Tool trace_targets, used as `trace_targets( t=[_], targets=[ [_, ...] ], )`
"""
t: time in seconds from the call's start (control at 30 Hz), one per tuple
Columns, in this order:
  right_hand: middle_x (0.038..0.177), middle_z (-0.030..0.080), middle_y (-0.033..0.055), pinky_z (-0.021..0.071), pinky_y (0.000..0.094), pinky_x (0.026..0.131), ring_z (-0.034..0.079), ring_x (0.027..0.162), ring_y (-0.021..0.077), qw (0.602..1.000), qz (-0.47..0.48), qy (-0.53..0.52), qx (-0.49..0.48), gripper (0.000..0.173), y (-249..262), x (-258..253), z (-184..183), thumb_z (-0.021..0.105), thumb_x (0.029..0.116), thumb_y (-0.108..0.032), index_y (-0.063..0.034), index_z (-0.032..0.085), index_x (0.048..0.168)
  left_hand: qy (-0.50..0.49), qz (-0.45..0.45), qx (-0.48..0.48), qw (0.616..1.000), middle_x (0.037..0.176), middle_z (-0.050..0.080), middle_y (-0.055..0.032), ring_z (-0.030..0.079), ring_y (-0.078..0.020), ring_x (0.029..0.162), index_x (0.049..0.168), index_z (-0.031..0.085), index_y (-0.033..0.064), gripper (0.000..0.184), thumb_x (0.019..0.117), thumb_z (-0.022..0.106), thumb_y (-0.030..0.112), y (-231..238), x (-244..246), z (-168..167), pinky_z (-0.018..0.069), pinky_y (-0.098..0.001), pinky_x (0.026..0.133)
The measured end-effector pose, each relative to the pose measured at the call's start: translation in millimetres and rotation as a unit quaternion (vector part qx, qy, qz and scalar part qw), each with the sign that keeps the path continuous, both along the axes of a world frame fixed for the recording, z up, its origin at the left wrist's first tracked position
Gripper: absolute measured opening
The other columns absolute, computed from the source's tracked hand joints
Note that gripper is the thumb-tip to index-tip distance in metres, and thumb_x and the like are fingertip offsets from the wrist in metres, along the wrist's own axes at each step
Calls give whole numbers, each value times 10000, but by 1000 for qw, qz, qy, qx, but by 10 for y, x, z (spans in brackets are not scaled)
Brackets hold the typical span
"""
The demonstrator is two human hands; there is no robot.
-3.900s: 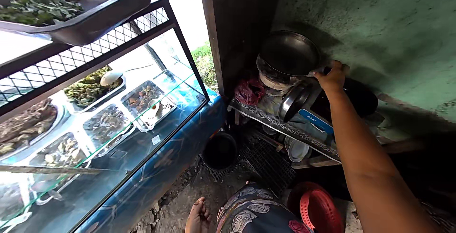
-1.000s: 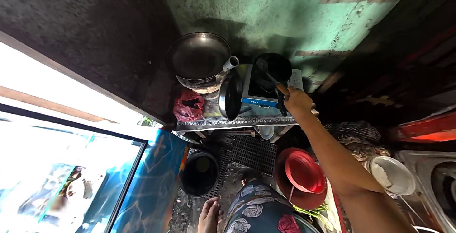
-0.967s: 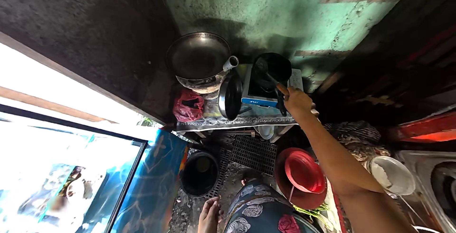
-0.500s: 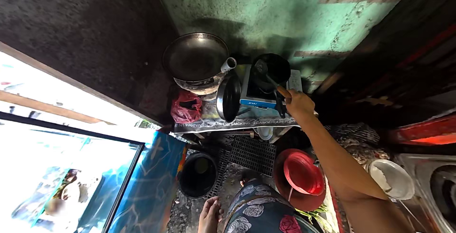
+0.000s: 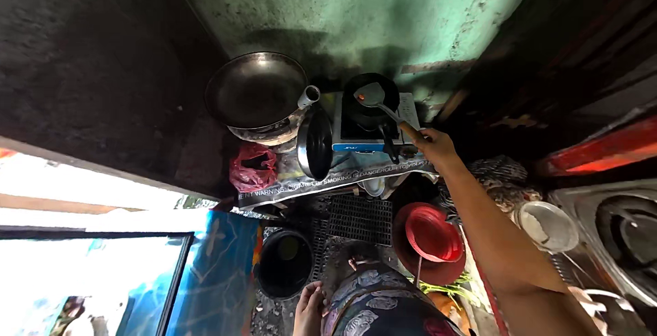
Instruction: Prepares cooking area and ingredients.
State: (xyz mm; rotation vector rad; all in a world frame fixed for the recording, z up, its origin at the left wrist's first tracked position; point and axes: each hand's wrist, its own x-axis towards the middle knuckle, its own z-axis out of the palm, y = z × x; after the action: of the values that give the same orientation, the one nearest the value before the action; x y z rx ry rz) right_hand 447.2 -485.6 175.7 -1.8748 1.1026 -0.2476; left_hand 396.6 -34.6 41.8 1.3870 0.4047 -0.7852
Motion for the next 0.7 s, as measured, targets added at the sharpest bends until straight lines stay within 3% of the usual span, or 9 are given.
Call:
trace_targets(
  t=[0.1,0.37,0.53,0.7],
  targets=[
    [1078,670,220,531,500,748,640,826,300,1000,-22,-6,-19,307,163,-322,146,651,1017,-178,-14,640,1276,1,-53,1,999,777,607,-21,598,-75,605,1154,538,-14,164,1064,412,40,34,93,-25,536,-225,578],
    [850,623,66,436,240,524,492,576,74,987,-148,-58,20,241,1101,-1677,538,630,1022,-120,-29,631,1246,-28,-244,26,969,810,615,-20,597,-60,631,1143,550,-27,163,1043,440,42,290,308,-117,529,-219,596],
    [808,632,27,448,196,515,514,560,38,971,-229,-66,24,215,1748,-2709,635,620,1004,-54,-24,655,1213,-23,-356,79,931,851,601,-60,612,-92,675,1209,551,-54,211,1069,447,64,242,372,-134,546,-245,642],
    [795,641,-6,444,169,500,510,543,14,945,-314,-85,-6,198,2452,-3754,801,625,975,-36,-51,676,1166,-63,-428,89,897,838,586,-55,600,-97,664,1228,562,-39,227,1074,451,86,-32,191,-72,533,-239,620]
  ],
)
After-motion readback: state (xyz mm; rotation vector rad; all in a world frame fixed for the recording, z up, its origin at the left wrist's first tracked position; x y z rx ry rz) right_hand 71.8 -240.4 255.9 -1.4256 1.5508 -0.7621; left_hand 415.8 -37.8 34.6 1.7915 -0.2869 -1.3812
